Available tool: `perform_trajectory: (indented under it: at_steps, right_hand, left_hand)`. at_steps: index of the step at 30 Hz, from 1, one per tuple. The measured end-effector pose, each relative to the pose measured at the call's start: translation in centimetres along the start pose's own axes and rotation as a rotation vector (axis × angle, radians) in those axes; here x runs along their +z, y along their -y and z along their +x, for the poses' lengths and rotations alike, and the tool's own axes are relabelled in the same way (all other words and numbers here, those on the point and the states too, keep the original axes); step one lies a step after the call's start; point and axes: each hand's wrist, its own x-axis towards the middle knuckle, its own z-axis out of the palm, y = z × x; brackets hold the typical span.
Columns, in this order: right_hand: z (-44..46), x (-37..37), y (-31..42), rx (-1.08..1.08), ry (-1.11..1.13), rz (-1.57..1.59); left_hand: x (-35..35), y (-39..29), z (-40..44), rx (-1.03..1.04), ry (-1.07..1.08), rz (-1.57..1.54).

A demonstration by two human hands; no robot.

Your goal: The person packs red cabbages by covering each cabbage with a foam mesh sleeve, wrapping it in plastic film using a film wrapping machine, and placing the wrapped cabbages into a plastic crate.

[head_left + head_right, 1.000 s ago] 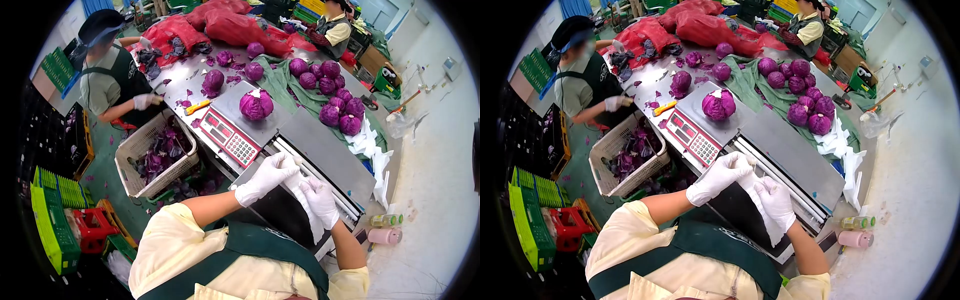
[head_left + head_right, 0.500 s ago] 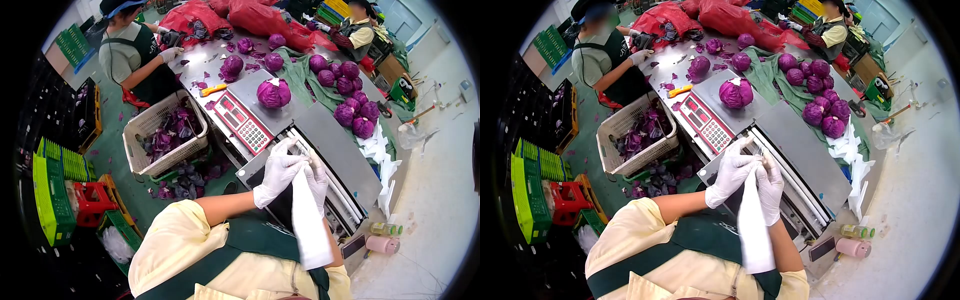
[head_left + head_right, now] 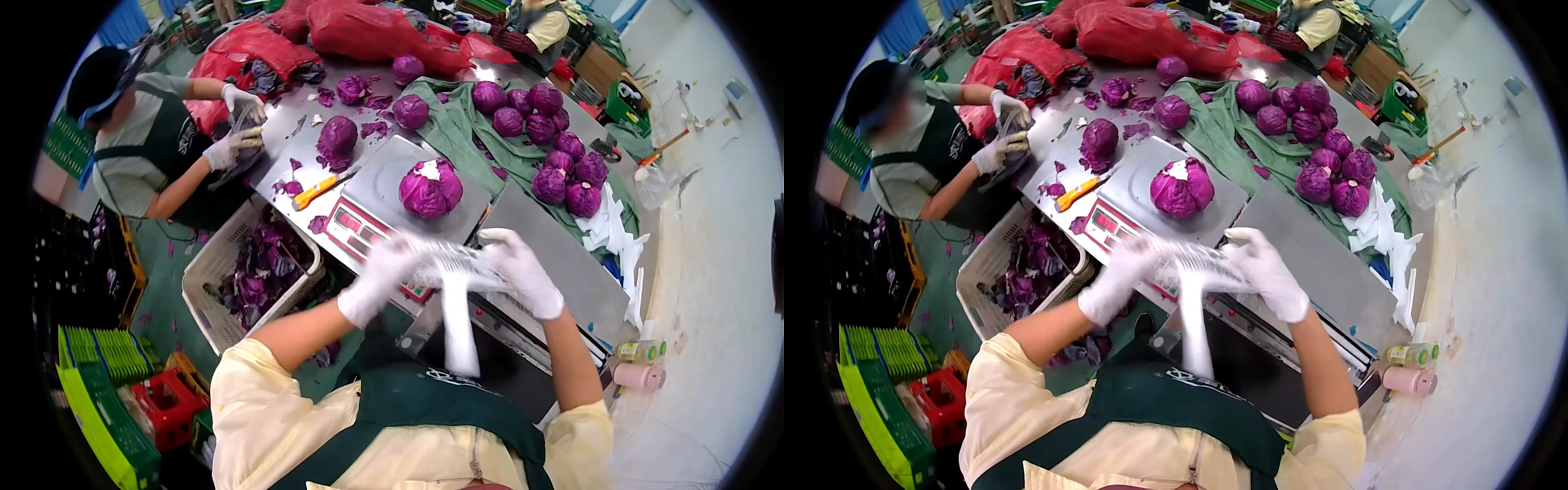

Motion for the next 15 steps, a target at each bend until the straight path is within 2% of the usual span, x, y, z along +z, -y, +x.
perform_trajectory:
  at_steps: [1,2,3,4,5,6,8,9,10,12,13,14,15]
  right_hand:
    - [2.4,-0.2,-0.1,-0.123,0.101,-0.322]
    - [5.7,-0.5,-0.5,-0.242,0.206,-0.643]
    - [8.7,-0.3,-0.6,-0.079,0.187,-0.308]
    - [12.0,-0.1,-0.6,0.078,0.163,0.026]
    - [15.5,-0.5,-0.5,-0.029,0.04,0.027]
    - [19.1,-0.9,-0.6,-0.137,-0.082,0.024]
    - [25.6,-1.9,-1.9,-0.043,-0.424,-1.107]
    - [29.3,-3.9,-7.6,-0.083,-0.232,-1.134]
    - [28.3,-3.3,-7.3,-0.048,-0.093,-1.207]
    - [25.5,-1.2,-5.9,-0.068,0.041,-1.112]
    - [24.1,-0.1,-5.2,-0.041,0.031,-0.935]
    - [23.8,1.5,-5.4,0.164,-0.237,-0.313]
    - [22.2,2.8,-4.5,0.056,-0.307,-0.191]
  left_hand:
    - [-1.9,-0.5,3.0,0.114,-0.138,-0.042]
    - [-3.1,-2.4,5.3,0.123,-0.271,0.027]
    - [-5.6,0.0,9.8,0.252,-0.339,0.128]
    - [-6.6,0.0,12.3,0.257,-0.499,0.361]
    - [-7.3,-0.2,14.6,0.222,-0.606,0.575]
    - [-8.0,-0.2,16.3,0.117,-0.619,0.713]
    - [-9.3,2.6,19.6,0.104,-0.405,1.138]
    - [-9.0,4.4,20.0,0.14,-0.289,1.235]
    - [-8.1,4.5,19.1,0.206,-0.212,1.349]
    - [-7.6,6.5,18.3,0.506,-0.237,1.189]
    - [-7.1,6.7,17.5,0.523,-0.269,1.171]
    - [-6.6,6.4,16.5,0.537,-0.305,1.149]
    - [-6.2,5.9,15.2,0.52,-0.326,1.053]
